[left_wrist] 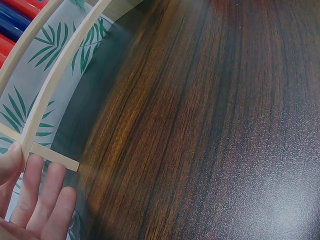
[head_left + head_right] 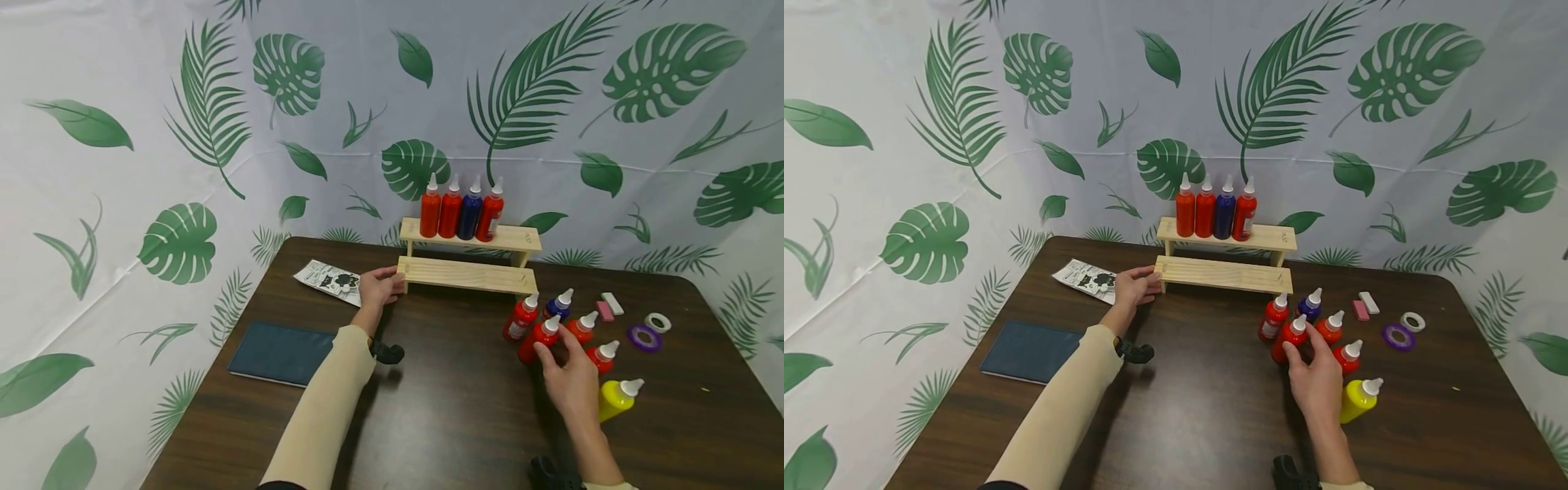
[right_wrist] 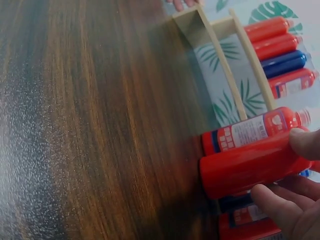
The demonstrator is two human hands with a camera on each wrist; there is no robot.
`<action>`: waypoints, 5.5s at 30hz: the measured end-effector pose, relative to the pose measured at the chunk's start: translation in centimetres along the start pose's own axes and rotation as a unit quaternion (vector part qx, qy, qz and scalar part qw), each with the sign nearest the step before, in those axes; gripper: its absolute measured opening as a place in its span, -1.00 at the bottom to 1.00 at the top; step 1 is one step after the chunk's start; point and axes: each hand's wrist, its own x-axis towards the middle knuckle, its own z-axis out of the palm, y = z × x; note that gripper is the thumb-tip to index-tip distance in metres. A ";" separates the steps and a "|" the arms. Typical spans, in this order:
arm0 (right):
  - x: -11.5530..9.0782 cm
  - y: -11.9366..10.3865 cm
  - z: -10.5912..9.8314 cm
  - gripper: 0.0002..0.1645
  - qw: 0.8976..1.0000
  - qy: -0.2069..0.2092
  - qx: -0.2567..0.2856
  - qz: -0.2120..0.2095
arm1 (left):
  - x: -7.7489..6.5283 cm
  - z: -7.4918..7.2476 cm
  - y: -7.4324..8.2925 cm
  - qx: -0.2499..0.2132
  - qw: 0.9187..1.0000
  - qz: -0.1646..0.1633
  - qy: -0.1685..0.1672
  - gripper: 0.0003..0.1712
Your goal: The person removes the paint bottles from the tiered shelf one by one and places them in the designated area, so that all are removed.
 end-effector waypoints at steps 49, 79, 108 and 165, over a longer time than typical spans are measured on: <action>16.2 -16.2 1.4 -0.18 0.991 -0.069 -0.003 -0.117 | 0.4 0.3 -0.6 -0.002 1.000 -0.003 -0.011 -0.73; 6.0 -15.6 -4.4 -0.17 0.980 -0.104 0.136 -0.099 | -0.2 -0.1 -0.3 -0.008 1.000 0.014 -0.005 -0.71; -5.2 0.0 -2.3 -0.40 0.996 0.089 -0.021 0.020 | -0.3 -0.1 -0.2 -0.003 1.000 0.030 -0.008 -0.73; 3.9 -12.9 -0.6 -0.35 0.980 0.053 0.101 -0.165 | 0.4 -0.2 0.3 0.004 1.000 0.025 -0.011 -0.71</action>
